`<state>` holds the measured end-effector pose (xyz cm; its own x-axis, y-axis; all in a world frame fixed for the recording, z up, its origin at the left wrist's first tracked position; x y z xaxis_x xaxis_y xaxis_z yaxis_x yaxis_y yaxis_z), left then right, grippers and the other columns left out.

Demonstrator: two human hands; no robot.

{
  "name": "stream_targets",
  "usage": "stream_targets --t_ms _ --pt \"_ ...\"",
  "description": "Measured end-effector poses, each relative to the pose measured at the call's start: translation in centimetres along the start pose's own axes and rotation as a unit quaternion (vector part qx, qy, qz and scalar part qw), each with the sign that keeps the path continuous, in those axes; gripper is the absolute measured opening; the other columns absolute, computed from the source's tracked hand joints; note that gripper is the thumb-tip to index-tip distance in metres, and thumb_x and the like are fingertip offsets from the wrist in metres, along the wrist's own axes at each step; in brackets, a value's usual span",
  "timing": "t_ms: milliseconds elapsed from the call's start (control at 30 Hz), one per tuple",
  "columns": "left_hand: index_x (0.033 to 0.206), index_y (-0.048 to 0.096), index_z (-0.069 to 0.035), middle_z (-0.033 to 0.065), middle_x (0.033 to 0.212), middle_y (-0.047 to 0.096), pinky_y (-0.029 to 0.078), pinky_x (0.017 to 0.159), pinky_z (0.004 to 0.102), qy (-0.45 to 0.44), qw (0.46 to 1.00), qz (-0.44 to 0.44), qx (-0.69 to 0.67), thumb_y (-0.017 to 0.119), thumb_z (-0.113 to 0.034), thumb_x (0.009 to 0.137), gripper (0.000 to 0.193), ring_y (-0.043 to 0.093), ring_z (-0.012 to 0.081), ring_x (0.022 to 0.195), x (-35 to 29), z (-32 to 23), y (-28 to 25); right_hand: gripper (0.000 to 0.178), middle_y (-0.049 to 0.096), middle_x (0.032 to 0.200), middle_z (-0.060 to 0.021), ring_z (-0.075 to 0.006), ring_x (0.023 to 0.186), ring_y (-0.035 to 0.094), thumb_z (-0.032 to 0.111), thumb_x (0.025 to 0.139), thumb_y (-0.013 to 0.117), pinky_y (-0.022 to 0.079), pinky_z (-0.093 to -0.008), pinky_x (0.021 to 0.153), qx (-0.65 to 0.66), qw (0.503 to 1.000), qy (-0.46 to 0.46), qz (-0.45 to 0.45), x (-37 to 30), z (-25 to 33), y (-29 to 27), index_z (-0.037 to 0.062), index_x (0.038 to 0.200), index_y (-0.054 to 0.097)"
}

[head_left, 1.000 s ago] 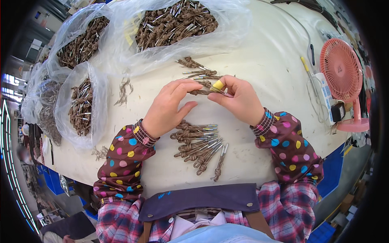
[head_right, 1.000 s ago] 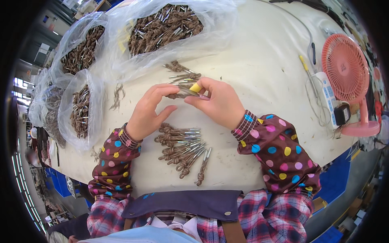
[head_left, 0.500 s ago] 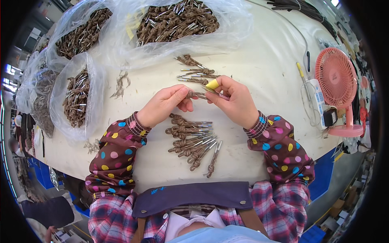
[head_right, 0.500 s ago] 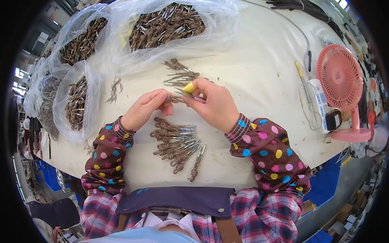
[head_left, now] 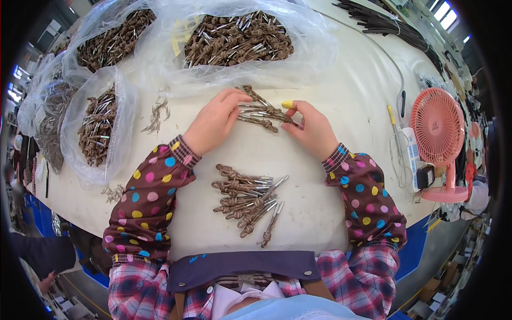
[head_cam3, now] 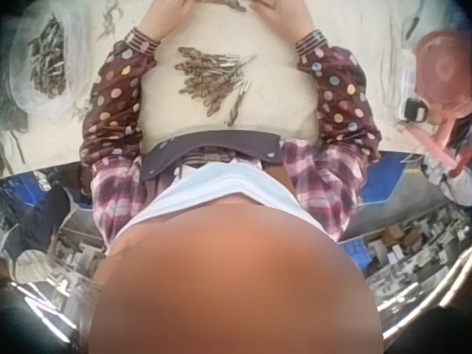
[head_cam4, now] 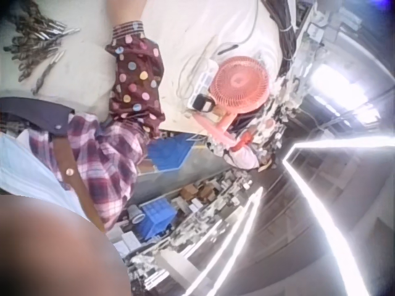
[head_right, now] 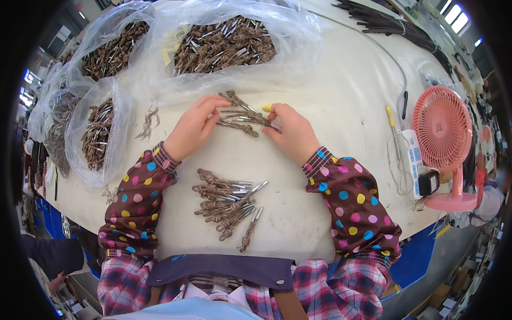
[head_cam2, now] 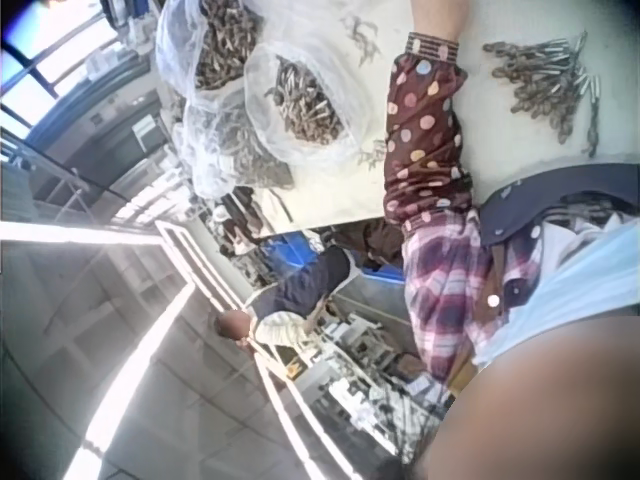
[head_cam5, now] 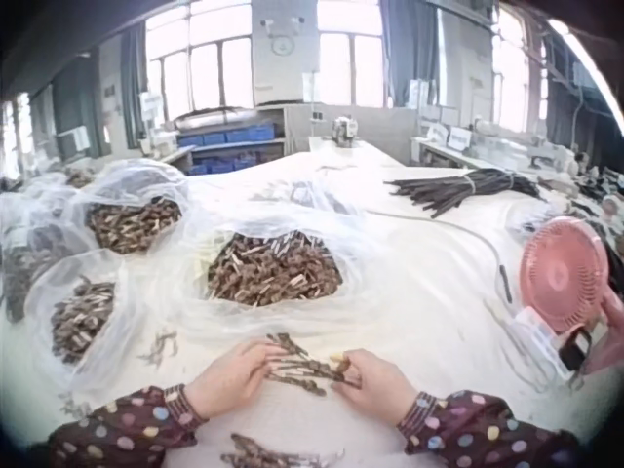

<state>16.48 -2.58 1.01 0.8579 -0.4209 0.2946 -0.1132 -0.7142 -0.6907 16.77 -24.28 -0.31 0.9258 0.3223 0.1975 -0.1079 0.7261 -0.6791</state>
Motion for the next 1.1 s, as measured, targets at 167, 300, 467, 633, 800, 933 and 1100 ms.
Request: stream_targets --t_ms 167,300,467,633,800,933,1100 --pt "0.111 0.059 -0.009 0.0091 0.119 0.055 0.047 0.087 0.0381 0.073 0.983 -0.030 0.166 0.053 0.003 0.081 0.033 0.057 0.0298 0.102 2.4 2.9 0.6 0.037 0.062 0.095 -0.0053 -0.0131 0.076 0.062 0.002 0.079 0.069 0.054 -0.0242 0.067 0.043 0.995 -0.040 0.080 -0.3 1.2 1.7 0.0039 0.113 0.056" --pt "0.104 0.060 -0.008 0.0077 0.111 0.057 0.048 0.083 0.0381 0.036 0.990 0.000 0.139 0.056 0.000 0.081 0.025 0.058 0.0282 0.099 1.9 1.9 -0.4 0.032 0.065 0.094 -0.0064 -0.0161 0.080 0.066 0.008 0.079 0.070 0.056 -0.0280 0.071 0.049 0.992 -0.032 0.112 -0.4 1.1 1.4 0.0050 0.109 0.058" --pt "0.107 0.053 -0.004 0.0084 0.109 0.059 0.051 0.076 0.0305 0.030 0.994 -0.058 0.090 0.058 -0.002 0.083 0.024 0.062 0.0214 0.089 -0.1 1.6 -1.4 0.030 0.065 0.088 -0.0045 -0.0111 0.067 0.062 0.013 0.080 0.073 0.050 -0.0232 0.061 0.083 0.991 0.018 0.107 -0.1 1.7 1.2 0.0067 0.107 0.061" --pt "0.117 0.047 -0.005 0.0090 0.111 0.059 0.052 0.080 0.0302 -0.130 0.932 -0.106 -0.322 0.053 -0.006 0.091 0.026 0.061 0.0164 0.091 -2.8 -0.2 -2.5 0.025 0.065 0.093 -0.0017 -0.0011 0.068 0.051 0.008 0.087 0.066 0.041 -0.0163 0.057 0.237 0.970 0.040 -0.033 0.8 1.1 1.4 -0.0003 0.110 0.059" --pt "0.122 0.043 -0.006 0.0099 0.112 0.059 0.053 0.085 0.0310 -0.164 0.741 -0.106 -0.642 0.049 -0.009 0.096 0.028 0.061 0.0157 0.095 -5.1 -1.4 0.1 0.023 0.064 0.103 -0.0054 -0.0047 0.084 0.058 0.004 0.092 0.058 0.046 -0.0171 0.067 0.341 0.938 -0.007 0.064 0.8 6.4 4.3 -0.0038 0.113 0.055" --pt "0.120 0.046 -0.005 0.0097 0.112 0.059 0.053 0.083 0.0303 -0.168 0.803 -0.105 -0.562 0.052 -0.010 0.095 0.026 0.062 0.0162 0.095 -6.5 -0.5 1.0 0.017 0.064 0.095 -0.0050 -0.0066 0.081 0.060 0.005 0.092 0.058 0.049 -0.0205 0.070 0.384 0.918 0.027 0.095 -0.6 6.1 4.6 -0.0037 0.106 0.056" --pt "0.107 0.057 0.000 0.0107 0.100 0.064 0.053 0.081 0.0289 -0.127 0.960 -0.045 -0.244 0.064 -0.016 0.088 0.026 0.063 0.0158 0.094 -6.9 -2.9 -0.1 0.014 0.065 0.086 -0.0056 -0.0089 0.074 0.062 0.003 0.091 0.059 0.050 -0.0211 0.068 0.316 0.944 0.024 0.087 -1.5 4.7 5.2 -0.0041 0.102 0.056"
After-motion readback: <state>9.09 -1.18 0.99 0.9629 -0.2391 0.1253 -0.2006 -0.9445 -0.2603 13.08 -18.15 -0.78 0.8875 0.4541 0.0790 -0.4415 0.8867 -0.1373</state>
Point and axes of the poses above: each hand's wrist, its own x-axis towards the middle knuckle, its own y-axis out of the palm, z = x × y, the point moved 4 cm from there along x, towards the middle knuckle
